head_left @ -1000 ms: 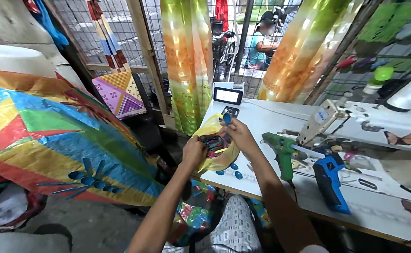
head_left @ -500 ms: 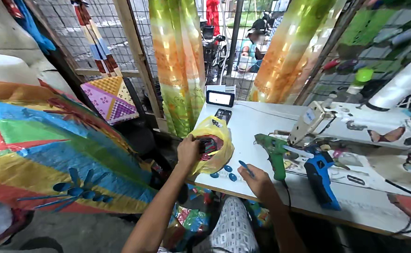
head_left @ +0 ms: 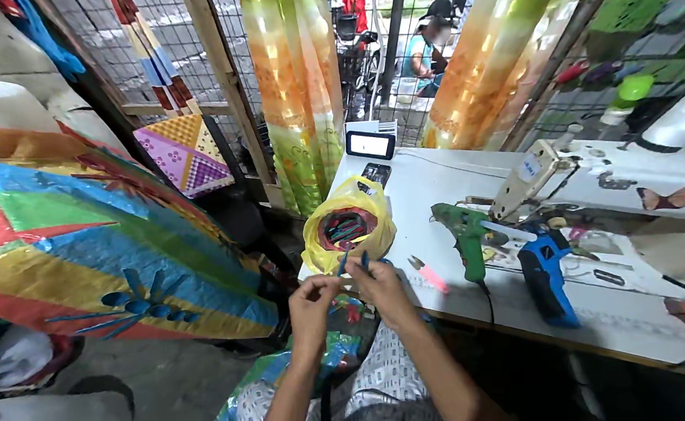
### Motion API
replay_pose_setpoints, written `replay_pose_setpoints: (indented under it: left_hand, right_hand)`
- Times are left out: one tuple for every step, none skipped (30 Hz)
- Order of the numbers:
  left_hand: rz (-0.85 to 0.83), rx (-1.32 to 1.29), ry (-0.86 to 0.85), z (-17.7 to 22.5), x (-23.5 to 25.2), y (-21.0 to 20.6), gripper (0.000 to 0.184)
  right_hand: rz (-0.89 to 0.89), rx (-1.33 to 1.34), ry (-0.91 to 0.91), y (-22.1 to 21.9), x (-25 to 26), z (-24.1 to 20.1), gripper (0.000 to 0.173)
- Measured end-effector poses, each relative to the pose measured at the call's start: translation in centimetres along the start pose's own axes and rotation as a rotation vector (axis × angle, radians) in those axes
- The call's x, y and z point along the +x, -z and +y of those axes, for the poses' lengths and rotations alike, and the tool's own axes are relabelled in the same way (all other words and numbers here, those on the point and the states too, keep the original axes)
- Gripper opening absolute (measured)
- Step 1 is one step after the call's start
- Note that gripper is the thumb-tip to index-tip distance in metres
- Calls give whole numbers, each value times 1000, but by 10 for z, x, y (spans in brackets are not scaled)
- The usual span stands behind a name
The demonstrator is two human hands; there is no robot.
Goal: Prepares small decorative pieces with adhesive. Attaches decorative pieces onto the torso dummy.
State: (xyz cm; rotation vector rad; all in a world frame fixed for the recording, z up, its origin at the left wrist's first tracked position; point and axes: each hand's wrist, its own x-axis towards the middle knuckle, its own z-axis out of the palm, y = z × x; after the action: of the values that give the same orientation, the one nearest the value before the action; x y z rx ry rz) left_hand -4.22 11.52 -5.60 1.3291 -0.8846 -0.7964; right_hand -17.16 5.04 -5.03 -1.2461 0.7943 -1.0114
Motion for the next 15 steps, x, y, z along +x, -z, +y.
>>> replay_pose_setpoints:
  left_hand:
    - [-10,-23,6,-3,-7,-2,4]
    - [-19,-32,7,-5,-12,-3,4]
    - [-27,-31,2,-7,-16,-2,4]
    - [-34,-23,-8,-9,-19,0,5]
    - [-30,-10,-24,-10,-19,3,7]
    - [-17,9,-43,-9,-17,6,10]
    - [-4,30,-64,-7,-14,9,11]
    - [6,47,-86,-5,-10,11,11]
    - [5,60,-103,-2,-6,13,11]
    - [-18,79,-111,1,-4,13,11]
    - [-63,98,-115,3,-2,13,11]
    - [-128,121,-108,3,-2,11,12]
    - [-209,141,-84,3,-4,9,15]
    - [-294,153,-48,2,-6,5,19]
    - [-367,150,-17,-1,-10,1,24]
  right_hand:
    - [21,37,10,-6,-1,1,22]
    - [31,64,7,-9,-3,2,19]
    - [23,80,-4,-8,-7,2,18]
    - [12,86,-16,-5,-11,4,18]
    - [11,83,-29,0,-16,4,18]
    - [18,77,-44,6,-19,3,19]
    - [24,74,-63,13,-23,2,20]
    - [31,76,-80,20,-27,1,21]
    - [35,74,-94,27,-30,0,22]
    - [34,68,-103,33,-33,0,23]
    - [28,57,-114,38,-36,0,23]
    - [20,38,-119,42,-37,0,23]
    - [13,8,-129,45,-39,-2,21]
    - [14,-33,-137,47,-41,-2,19]
    - [26,-71,-131,47,-42,-2,16]
